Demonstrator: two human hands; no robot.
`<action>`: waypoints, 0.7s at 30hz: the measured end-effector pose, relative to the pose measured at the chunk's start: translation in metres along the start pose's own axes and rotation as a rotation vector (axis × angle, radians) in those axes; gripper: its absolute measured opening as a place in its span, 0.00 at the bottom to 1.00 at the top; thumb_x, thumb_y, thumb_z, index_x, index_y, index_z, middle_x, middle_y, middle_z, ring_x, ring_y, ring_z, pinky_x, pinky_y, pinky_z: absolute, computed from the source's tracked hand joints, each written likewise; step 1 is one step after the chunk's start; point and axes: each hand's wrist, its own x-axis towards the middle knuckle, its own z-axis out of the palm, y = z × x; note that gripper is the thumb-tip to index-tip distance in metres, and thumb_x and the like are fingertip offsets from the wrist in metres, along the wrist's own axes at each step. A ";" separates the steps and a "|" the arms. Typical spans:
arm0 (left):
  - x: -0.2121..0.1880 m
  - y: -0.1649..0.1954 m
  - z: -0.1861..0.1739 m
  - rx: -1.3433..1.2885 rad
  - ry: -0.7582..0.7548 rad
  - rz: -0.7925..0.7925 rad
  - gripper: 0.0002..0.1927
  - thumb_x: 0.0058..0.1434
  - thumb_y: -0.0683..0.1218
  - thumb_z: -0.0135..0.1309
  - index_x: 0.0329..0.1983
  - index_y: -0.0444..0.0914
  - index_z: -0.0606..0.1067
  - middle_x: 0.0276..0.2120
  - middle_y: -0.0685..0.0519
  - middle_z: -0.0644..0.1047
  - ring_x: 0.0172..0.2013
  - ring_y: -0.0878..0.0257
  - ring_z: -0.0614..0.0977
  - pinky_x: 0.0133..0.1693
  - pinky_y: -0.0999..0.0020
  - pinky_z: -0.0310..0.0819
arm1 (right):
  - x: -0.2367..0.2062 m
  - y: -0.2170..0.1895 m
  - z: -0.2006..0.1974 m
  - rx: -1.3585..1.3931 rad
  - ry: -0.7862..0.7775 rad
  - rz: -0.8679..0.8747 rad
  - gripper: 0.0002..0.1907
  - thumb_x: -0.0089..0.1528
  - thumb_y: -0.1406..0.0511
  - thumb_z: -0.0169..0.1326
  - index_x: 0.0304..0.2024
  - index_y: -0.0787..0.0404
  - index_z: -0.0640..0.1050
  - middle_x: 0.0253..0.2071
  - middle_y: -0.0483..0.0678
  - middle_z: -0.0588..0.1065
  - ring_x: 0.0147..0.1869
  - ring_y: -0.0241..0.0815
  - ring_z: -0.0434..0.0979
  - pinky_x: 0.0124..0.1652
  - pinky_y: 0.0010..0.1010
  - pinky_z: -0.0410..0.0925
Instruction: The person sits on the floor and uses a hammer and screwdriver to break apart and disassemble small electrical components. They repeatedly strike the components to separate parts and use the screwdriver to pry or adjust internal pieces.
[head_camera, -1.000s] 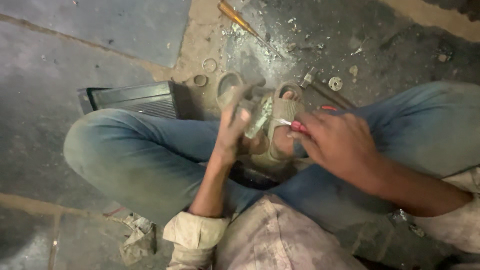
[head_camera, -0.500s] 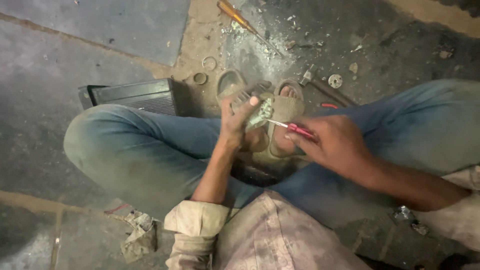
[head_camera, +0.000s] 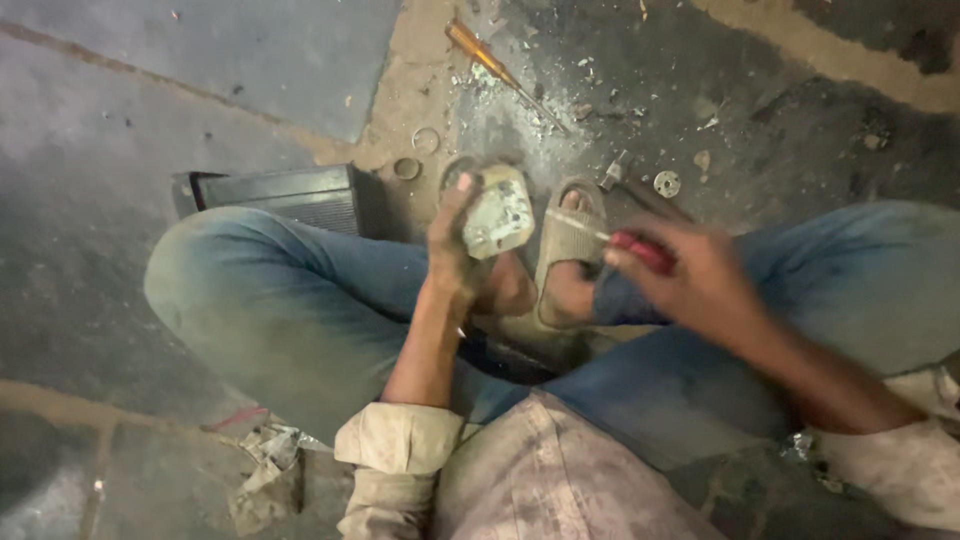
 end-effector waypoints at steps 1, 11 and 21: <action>-0.002 -0.001 0.002 -0.001 -0.042 -0.008 0.28 0.70 0.56 0.53 0.63 0.31 0.73 0.48 0.46 0.80 0.45 0.56 0.83 0.47 0.61 0.80 | 0.000 -0.003 0.000 -0.021 -0.006 -0.069 0.16 0.61 0.59 0.62 0.48 0.61 0.82 0.37 0.53 0.82 0.37 0.43 0.83 0.37 0.34 0.73; -0.003 0.001 0.022 0.514 -0.070 0.259 0.34 0.68 0.62 0.57 0.64 0.32 0.73 0.50 0.43 0.79 0.49 0.51 0.80 0.52 0.57 0.73 | -0.005 -0.028 -0.009 -0.125 0.072 -0.206 0.16 0.63 0.59 0.61 0.49 0.60 0.80 0.40 0.56 0.80 0.42 0.56 0.82 0.38 0.41 0.72; 0.000 -0.004 0.022 0.757 -0.178 0.497 0.45 0.68 0.74 0.46 0.66 0.31 0.72 0.53 0.48 0.78 0.53 0.60 0.78 0.57 0.64 0.71 | -0.007 -0.028 -0.006 -0.254 0.029 -0.198 0.16 0.62 0.58 0.60 0.48 0.58 0.80 0.36 0.54 0.80 0.38 0.58 0.80 0.35 0.46 0.71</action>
